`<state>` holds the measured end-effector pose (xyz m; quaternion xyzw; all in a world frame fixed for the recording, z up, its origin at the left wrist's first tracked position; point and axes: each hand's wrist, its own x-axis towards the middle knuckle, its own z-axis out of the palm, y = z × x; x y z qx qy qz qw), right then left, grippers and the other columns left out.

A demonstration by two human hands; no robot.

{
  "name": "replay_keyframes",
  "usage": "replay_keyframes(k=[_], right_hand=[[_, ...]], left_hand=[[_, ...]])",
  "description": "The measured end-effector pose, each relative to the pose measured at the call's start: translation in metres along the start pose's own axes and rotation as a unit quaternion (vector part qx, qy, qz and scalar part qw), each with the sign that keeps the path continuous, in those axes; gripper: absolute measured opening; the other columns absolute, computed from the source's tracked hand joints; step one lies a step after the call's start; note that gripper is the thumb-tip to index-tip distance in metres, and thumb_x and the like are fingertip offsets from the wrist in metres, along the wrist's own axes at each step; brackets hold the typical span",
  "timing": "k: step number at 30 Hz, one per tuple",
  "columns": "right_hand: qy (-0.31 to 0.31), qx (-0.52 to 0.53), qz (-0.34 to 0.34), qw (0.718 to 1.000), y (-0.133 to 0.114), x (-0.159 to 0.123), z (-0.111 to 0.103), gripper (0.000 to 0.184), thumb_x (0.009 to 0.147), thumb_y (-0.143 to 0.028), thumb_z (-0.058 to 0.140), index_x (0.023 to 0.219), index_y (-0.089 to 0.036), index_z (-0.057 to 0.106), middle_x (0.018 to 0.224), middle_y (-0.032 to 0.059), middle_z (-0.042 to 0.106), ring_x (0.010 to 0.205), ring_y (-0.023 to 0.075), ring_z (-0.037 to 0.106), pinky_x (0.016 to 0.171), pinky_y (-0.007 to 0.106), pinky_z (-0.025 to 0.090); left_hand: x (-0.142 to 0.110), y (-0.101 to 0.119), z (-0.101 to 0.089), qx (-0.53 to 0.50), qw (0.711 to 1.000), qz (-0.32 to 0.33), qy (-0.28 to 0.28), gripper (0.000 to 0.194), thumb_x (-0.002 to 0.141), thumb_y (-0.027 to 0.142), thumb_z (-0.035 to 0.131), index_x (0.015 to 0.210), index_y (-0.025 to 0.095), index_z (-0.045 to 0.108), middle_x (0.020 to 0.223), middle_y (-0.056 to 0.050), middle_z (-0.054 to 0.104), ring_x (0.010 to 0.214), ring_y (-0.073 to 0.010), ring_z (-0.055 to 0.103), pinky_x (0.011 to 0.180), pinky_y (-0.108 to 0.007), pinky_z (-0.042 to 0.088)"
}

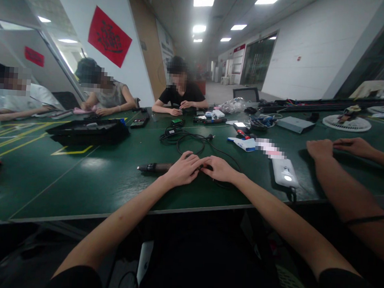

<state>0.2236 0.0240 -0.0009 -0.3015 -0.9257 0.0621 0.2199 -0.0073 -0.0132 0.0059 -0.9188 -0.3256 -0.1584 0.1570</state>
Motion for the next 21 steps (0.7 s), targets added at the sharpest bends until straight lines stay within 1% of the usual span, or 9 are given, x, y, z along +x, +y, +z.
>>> replay_keyframes(k=[2, 5, 8, 11, 14, 16, 19, 21], right_hand=[[0.001, -0.001, -0.002, 1.000, 0.0004, 0.0002, 0.0002, 0.016, 0.099, -0.028, 0.066, 0.087, -0.018, 0.070, 0.095, 0.0071, 0.071, 0.091, 0.0213, 0.062, 0.085, 0.033, 0.045], [-0.001, 0.003, 0.000, 1.000, 0.0007, 0.0002, -0.0001, 0.012, 0.098, -0.028, 0.067, 0.091, -0.018, 0.070, 0.098, 0.0075, 0.071, 0.092, 0.0217, 0.062, 0.085, 0.033, 0.046], [-0.007, 0.002, 0.001, 1.000, 0.0009, 0.0003, -0.0007, 0.012, 0.098, -0.029, 0.068, 0.094, -0.018, 0.071, 0.099, 0.0080, 0.072, 0.093, 0.0222, 0.063, 0.085, 0.033, 0.046], [-0.009, -0.003, 0.002, 1.000, 0.0008, 0.0003, -0.0006, 0.013, 0.098, -0.029, 0.067, 0.093, -0.018, 0.072, 0.099, 0.0077, 0.072, 0.093, 0.0219, 0.063, 0.086, 0.033, 0.046], [-0.009, -0.007, 0.010, 1.000, 0.0007, 0.0001, -0.0001, 0.014, 0.098, -0.029, 0.067, 0.092, -0.018, 0.071, 0.099, 0.0072, 0.072, 0.093, 0.0213, 0.063, 0.085, 0.032, 0.046], [-0.008, -0.008, 0.014, 1.000, 0.0008, 0.0001, 0.0005, 0.014, 0.099, -0.030, 0.066, 0.091, -0.018, 0.070, 0.099, 0.0074, 0.072, 0.093, 0.0215, 0.063, 0.085, 0.032, 0.046], [-0.006, -0.012, 0.008, 1.000, 0.0014, 0.0002, 0.0011, 0.015, 0.099, -0.030, 0.065, 0.092, -0.018, 0.070, 0.100, 0.0082, 0.072, 0.094, 0.0224, 0.063, 0.085, 0.033, 0.046], [-0.007, -0.013, 0.006, 1.000, 0.0019, 0.0003, 0.0013, 0.015, 0.099, -0.030, 0.065, 0.091, -0.018, 0.070, 0.100, 0.0081, 0.072, 0.094, 0.0226, 0.063, 0.085, 0.033, 0.046]], left_hand=[[0.0001, 0.0000, -0.0001, 0.005, 1.000, 0.005, -0.007, 0.071, 0.101, 0.021, 0.048, 0.166, 0.022, 0.021, 0.120, -0.008, 0.066, 0.122, -0.0251, 0.057, 0.122, -0.049, 0.028], [0.0004, -0.0001, -0.0007, -0.001, 1.000, -0.010, 0.000, 0.069, 0.103, 0.023, 0.047, 0.166, 0.021, 0.021, 0.117, -0.008, 0.066, 0.118, -0.0247, 0.058, 0.121, -0.049, 0.030], [0.0003, 0.0000, -0.0011, -0.002, 1.000, -0.008, 0.003, 0.070, 0.102, 0.023, 0.048, 0.166, 0.021, 0.021, 0.119, -0.008, 0.066, 0.121, -0.0249, 0.057, 0.121, -0.049, 0.028], [0.0002, -0.0003, -0.0007, 0.006, 1.000, 0.006, -0.010, 0.071, 0.101, 0.019, 0.048, 0.166, 0.022, 0.021, 0.118, -0.008, 0.066, 0.121, -0.0244, 0.057, 0.122, -0.048, 0.027], [0.0002, -0.0006, 0.0000, 0.010, 1.000, -0.004, -0.005, 0.068, 0.103, 0.022, 0.047, 0.166, 0.022, 0.022, 0.114, -0.007, 0.066, 0.117, -0.0248, 0.058, 0.120, -0.048, 0.030], [0.0002, -0.0005, 0.0000, 0.011, 1.000, -0.004, -0.002, 0.069, 0.102, 0.024, 0.049, 0.166, 0.022, 0.022, 0.116, -0.008, 0.066, 0.120, -0.0255, 0.057, 0.120, -0.048, 0.030], [0.0002, -0.0003, -0.0003, 0.014, 1.000, 0.010, -0.010, 0.072, 0.101, 0.019, 0.049, 0.166, 0.023, 0.020, 0.122, -0.008, 0.065, 0.124, -0.0246, 0.055, 0.123, -0.047, 0.027], [0.0006, -0.0003, -0.0003, 0.017, 1.000, 0.006, -0.013, 0.071, 0.101, 0.019, 0.048, 0.167, 0.023, 0.020, 0.119, -0.007, 0.066, 0.121, -0.0242, 0.057, 0.122, -0.047, 0.027]])
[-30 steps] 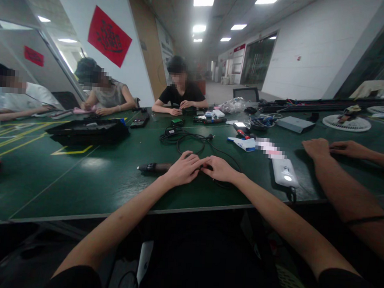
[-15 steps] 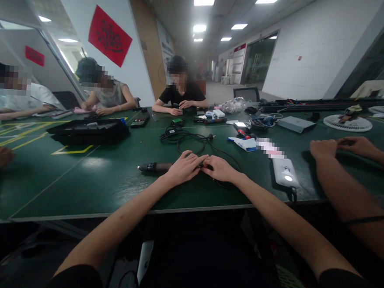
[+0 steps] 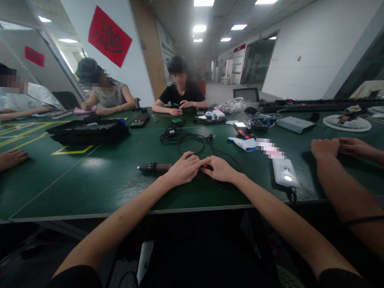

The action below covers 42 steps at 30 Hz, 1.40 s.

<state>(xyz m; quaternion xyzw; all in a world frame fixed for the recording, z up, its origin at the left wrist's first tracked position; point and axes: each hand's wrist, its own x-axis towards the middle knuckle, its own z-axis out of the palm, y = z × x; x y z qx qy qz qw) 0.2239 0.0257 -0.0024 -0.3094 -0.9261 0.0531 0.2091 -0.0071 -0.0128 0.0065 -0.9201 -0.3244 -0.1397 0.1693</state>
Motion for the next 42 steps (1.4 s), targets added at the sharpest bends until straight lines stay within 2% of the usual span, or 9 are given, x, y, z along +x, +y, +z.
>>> replay_keyframes(k=[4, 8, 14, 21, 27, 31, 35, 39, 42], right_hand=[[-0.002, 0.007, 0.004, 1.000, 0.0003, -0.0001, -0.0005, 0.014, 0.099, -0.030, 0.066, 0.090, -0.019, 0.070, 0.099, 0.0074, 0.071, 0.094, 0.0222, 0.063, 0.084, 0.033, 0.046], [-0.002, 0.009, 0.002, 1.000, -0.0004, -0.0002, -0.0016, 0.016, 0.099, -0.030, 0.065, 0.090, -0.018, 0.070, 0.099, 0.0079, 0.072, 0.093, 0.0221, 0.062, 0.085, 0.033, 0.046], [-0.002, 0.009, 0.001, 1.000, -0.0003, -0.0003, -0.0019, 0.017, 0.099, -0.030, 0.066, 0.087, -0.018, 0.069, 0.097, 0.0076, 0.070, 0.091, 0.0217, 0.062, 0.082, 0.033, 0.045], [0.002, 0.010, 0.000, 1.000, 0.0017, -0.0002, 0.0003, 0.016, 0.099, -0.031, 0.066, 0.089, -0.019, 0.069, 0.097, 0.0072, 0.071, 0.093, 0.0217, 0.062, 0.084, 0.033, 0.045], [0.002, 0.011, -0.003, 1.000, 0.0014, -0.0002, 0.0000, 0.017, 0.099, -0.030, 0.066, 0.088, -0.018, 0.070, 0.098, 0.0071, 0.071, 0.092, 0.0213, 0.062, 0.084, 0.032, 0.045], [0.004, 0.010, 0.003, 1.000, 0.0004, -0.0007, -0.0002, 0.015, 0.098, -0.030, 0.067, 0.089, -0.019, 0.069, 0.097, 0.0067, 0.071, 0.091, 0.0210, 0.062, 0.082, 0.032, 0.044], [0.004, 0.011, 0.002, 1.000, 0.0002, -0.0004, 0.0003, 0.018, 0.099, -0.031, 0.066, 0.086, -0.018, 0.069, 0.099, 0.0072, 0.071, 0.092, 0.0212, 0.061, 0.083, 0.032, 0.045], [0.002, 0.016, 0.007, 1.000, -0.0002, -0.0002, -0.0007, 0.016, 0.098, -0.030, 0.068, 0.087, -0.018, 0.069, 0.098, 0.0068, 0.071, 0.092, 0.0209, 0.062, 0.083, 0.032, 0.045], [0.000, 0.018, 0.004, 1.000, -0.0001, -0.0001, -0.0011, 0.015, 0.098, -0.030, 0.067, 0.089, -0.018, 0.070, 0.098, 0.0074, 0.071, 0.092, 0.0216, 0.062, 0.083, 0.032, 0.045]], left_hand=[[0.0005, 0.0004, -0.0006, 0.003, 1.000, -0.015, 0.009, 0.068, 0.104, 0.026, 0.048, 0.167, 0.021, 0.021, 0.111, -0.007, 0.067, 0.116, -0.0252, 0.058, 0.119, -0.047, 0.031], [-0.0003, 0.0003, -0.0011, -0.004, 1.000, 0.006, 0.008, 0.070, 0.102, 0.021, 0.049, 0.166, 0.022, 0.021, 0.120, -0.008, 0.066, 0.122, -0.0249, 0.056, 0.122, -0.048, 0.028], [-0.0003, -0.0013, 0.0004, -0.013, 1.000, -0.007, 0.012, 0.069, 0.104, 0.027, 0.050, 0.166, 0.021, 0.021, 0.117, -0.008, 0.066, 0.119, -0.0257, 0.056, 0.120, -0.048, 0.030], [-0.0001, -0.0009, 0.0005, -0.014, 1.000, -0.012, 0.007, 0.067, 0.104, 0.025, 0.048, 0.166, 0.021, 0.022, 0.113, -0.007, 0.066, 0.117, -0.0250, 0.057, 0.119, -0.048, 0.030], [0.0000, -0.0011, 0.0004, -0.012, 1.000, -0.004, 0.003, 0.068, 0.101, 0.021, 0.049, 0.165, 0.022, 0.024, 0.119, -0.008, 0.066, 0.120, -0.0253, 0.056, 0.119, -0.048, 0.031], [-0.0002, -0.0009, -0.0002, -0.021, 1.000, -0.014, 0.014, 0.068, 0.103, 0.026, 0.049, 0.165, 0.022, 0.023, 0.116, -0.008, 0.066, 0.119, -0.0263, 0.057, 0.116, -0.048, 0.033], [-0.0005, -0.0015, 0.0001, -0.014, 1.000, 0.007, 0.007, 0.070, 0.102, 0.021, 0.048, 0.166, 0.022, 0.021, 0.121, -0.009, 0.065, 0.121, -0.0255, 0.056, 0.118, -0.046, 0.032], [-0.0002, -0.0023, 0.0013, -0.004, 1.000, -0.008, 0.010, 0.067, 0.104, 0.024, 0.048, 0.166, 0.021, 0.021, 0.113, -0.008, 0.066, 0.115, -0.0259, 0.058, 0.115, -0.046, 0.035], [-0.0004, -0.0017, 0.0008, -0.005, 1.000, 0.001, 0.010, 0.068, 0.104, 0.024, 0.049, 0.166, 0.022, 0.021, 0.119, -0.008, 0.065, 0.120, -0.0260, 0.056, 0.117, -0.047, 0.033]])
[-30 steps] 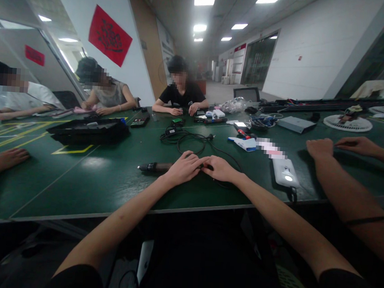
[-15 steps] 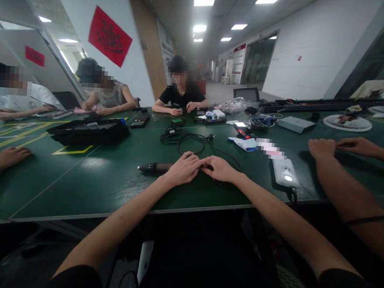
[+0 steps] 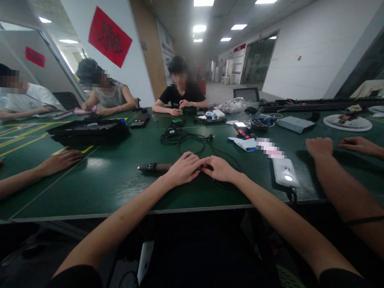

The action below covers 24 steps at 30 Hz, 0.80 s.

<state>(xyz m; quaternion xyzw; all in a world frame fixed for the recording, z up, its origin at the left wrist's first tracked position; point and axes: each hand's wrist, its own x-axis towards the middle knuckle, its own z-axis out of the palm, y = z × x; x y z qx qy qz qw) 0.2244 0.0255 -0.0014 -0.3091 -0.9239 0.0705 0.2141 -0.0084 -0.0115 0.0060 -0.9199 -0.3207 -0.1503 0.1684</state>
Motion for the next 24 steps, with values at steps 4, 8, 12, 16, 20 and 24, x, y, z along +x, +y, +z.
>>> replay_keyframes(k=[4, 8, 12, 16, 20, 24], right_hand=[[0.001, 0.000, 0.005, 1.000, 0.0005, 0.0001, 0.0008, 0.014, 0.098, -0.029, 0.066, 0.091, -0.018, 0.072, 0.101, 0.0081, 0.072, 0.094, 0.0226, 0.063, 0.085, 0.034, 0.047], [-0.002, -0.002, 0.006, 1.000, 0.0001, 0.0001, 0.0007, 0.015, 0.098, -0.030, 0.067, 0.090, -0.019, 0.072, 0.099, 0.0076, 0.072, 0.093, 0.0223, 0.063, 0.085, 0.034, 0.046], [-0.001, -0.017, 0.000, 1.000, -0.0001, 0.0005, 0.0011, 0.017, 0.099, -0.032, 0.066, 0.090, -0.018, 0.071, 0.098, 0.0082, 0.072, 0.093, 0.0227, 0.063, 0.087, 0.034, 0.046], [-0.002, -0.010, -0.008, 1.000, 0.0002, -0.0002, 0.0007, 0.017, 0.100, -0.033, 0.065, 0.093, -0.019, 0.071, 0.099, 0.0070, 0.072, 0.093, 0.0220, 0.062, 0.088, 0.034, 0.045], [0.001, 0.011, -0.016, 1.000, -0.0001, -0.0012, -0.0016, 0.017, 0.100, -0.033, 0.066, 0.093, -0.019, 0.072, 0.102, 0.0076, 0.071, 0.096, 0.0219, 0.062, 0.087, 0.033, 0.045], [0.004, 0.027, -0.030, 0.999, -0.0002, -0.0017, -0.0035, 0.016, 0.101, -0.031, 0.064, 0.094, -0.019, 0.072, 0.101, 0.0074, 0.070, 0.096, 0.0214, 0.062, 0.090, 0.033, 0.045]], left_hand=[[0.0003, 0.0005, -0.0011, 0.014, 1.000, 0.004, -0.016, 0.067, 0.103, 0.021, 0.048, 0.165, 0.023, 0.023, 0.122, -0.008, 0.065, 0.120, -0.0243, 0.056, 0.118, -0.045, 0.032], [0.0009, 0.0012, -0.0022, 0.027, 0.999, -0.010, -0.020, 0.064, 0.105, 0.027, 0.049, 0.164, 0.022, 0.026, 0.115, -0.008, 0.066, 0.116, -0.0257, 0.057, 0.115, -0.045, 0.034], [0.0000, 0.0018, -0.0027, 0.008, 1.000, 0.004, -0.013, 0.067, 0.103, 0.024, 0.049, 0.165, 0.023, 0.024, 0.121, -0.008, 0.064, 0.121, -0.0257, 0.055, 0.116, -0.044, 0.033], [0.0003, 0.0005, -0.0013, -0.008, 1.000, -0.008, -0.008, 0.064, 0.103, 0.021, 0.048, 0.164, 0.022, 0.026, 0.115, -0.007, 0.065, 0.115, -0.0250, 0.057, 0.113, -0.044, 0.036], [0.0010, -0.0008, -0.0001, -0.013, 1.000, -0.023, 0.004, 0.047, 0.105, 0.026, 0.050, 0.152, 0.021, 0.045, 0.117, -0.008, 0.065, 0.116, -0.0254, 0.056, 0.107, -0.043, 0.040], [0.0000, -0.0027, 0.0020, -0.019, 0.998, -0.054, 0.014, 0.021, 0.105, 0.033, 0.055, 0.119, 0.021, 0.065, 0.114, -0.008, 0.065, 0.111, -0.0253, 0.057, 0.096, -0.040, 0.046]])
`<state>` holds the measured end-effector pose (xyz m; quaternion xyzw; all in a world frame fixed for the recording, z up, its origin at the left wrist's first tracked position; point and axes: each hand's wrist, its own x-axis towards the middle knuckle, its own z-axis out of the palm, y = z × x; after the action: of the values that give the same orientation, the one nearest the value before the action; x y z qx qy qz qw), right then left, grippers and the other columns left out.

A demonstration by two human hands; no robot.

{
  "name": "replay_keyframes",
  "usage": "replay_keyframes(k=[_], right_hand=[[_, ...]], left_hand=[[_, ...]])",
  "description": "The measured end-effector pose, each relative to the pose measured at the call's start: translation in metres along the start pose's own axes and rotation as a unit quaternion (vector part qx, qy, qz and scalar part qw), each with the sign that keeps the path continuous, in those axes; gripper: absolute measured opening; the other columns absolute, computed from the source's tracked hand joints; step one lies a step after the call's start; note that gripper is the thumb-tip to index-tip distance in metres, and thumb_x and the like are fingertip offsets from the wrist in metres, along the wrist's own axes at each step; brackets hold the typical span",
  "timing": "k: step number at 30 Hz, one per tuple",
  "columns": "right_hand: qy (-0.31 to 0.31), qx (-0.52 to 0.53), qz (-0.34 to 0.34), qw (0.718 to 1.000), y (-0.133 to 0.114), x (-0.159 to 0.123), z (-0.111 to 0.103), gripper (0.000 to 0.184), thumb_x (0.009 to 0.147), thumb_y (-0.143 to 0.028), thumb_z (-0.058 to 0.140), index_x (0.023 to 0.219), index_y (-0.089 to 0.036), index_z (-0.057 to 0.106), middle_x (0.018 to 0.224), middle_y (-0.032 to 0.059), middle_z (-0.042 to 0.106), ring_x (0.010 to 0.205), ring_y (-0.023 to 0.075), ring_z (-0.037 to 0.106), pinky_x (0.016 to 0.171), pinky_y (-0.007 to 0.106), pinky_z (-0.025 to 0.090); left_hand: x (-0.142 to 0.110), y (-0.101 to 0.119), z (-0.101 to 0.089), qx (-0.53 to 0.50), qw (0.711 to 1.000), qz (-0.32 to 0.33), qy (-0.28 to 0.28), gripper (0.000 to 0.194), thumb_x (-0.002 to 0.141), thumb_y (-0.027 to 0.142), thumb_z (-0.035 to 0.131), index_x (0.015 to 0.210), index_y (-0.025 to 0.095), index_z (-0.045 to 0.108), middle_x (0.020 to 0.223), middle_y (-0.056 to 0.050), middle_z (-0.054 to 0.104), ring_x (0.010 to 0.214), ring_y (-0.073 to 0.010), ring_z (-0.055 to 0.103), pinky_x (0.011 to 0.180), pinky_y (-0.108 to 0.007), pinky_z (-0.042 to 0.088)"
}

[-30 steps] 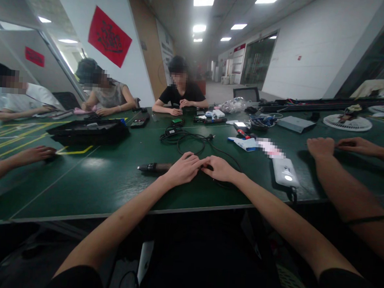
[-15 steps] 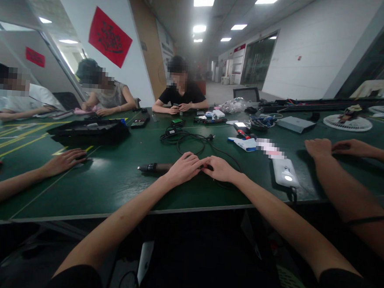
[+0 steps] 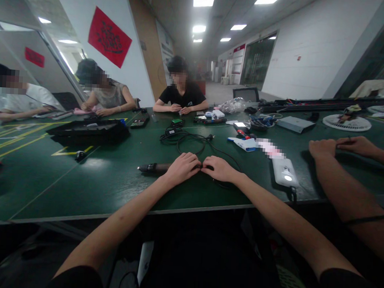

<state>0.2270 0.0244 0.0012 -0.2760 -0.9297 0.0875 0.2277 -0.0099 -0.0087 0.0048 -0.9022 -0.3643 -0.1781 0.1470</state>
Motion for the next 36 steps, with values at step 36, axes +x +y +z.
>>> replay_keyframes(k=[36], right_hand=[[0.042, -0.011, 0.053, 0.998, 0.005, -0.005, -0.006, 0.020, 0.102, -0.028, 0.057, 0.117, -0.023, 0.069, 0.133, 0.0111, 0.061, 0.128, 0.0300, 0.051, 0.107, 0.050, 0.045]], left_hand=[[-0.181, -0.218, -0.044, 0.191, 0.828, -0.521, -0.084, 0.032, 0.102, 0.045, 0.054, 0.116, 0.020, 0.070, 0.121, -0.006, 0.063, 0.098, -0.0229, 0.060, 0.077, -0.028, 0.038]])
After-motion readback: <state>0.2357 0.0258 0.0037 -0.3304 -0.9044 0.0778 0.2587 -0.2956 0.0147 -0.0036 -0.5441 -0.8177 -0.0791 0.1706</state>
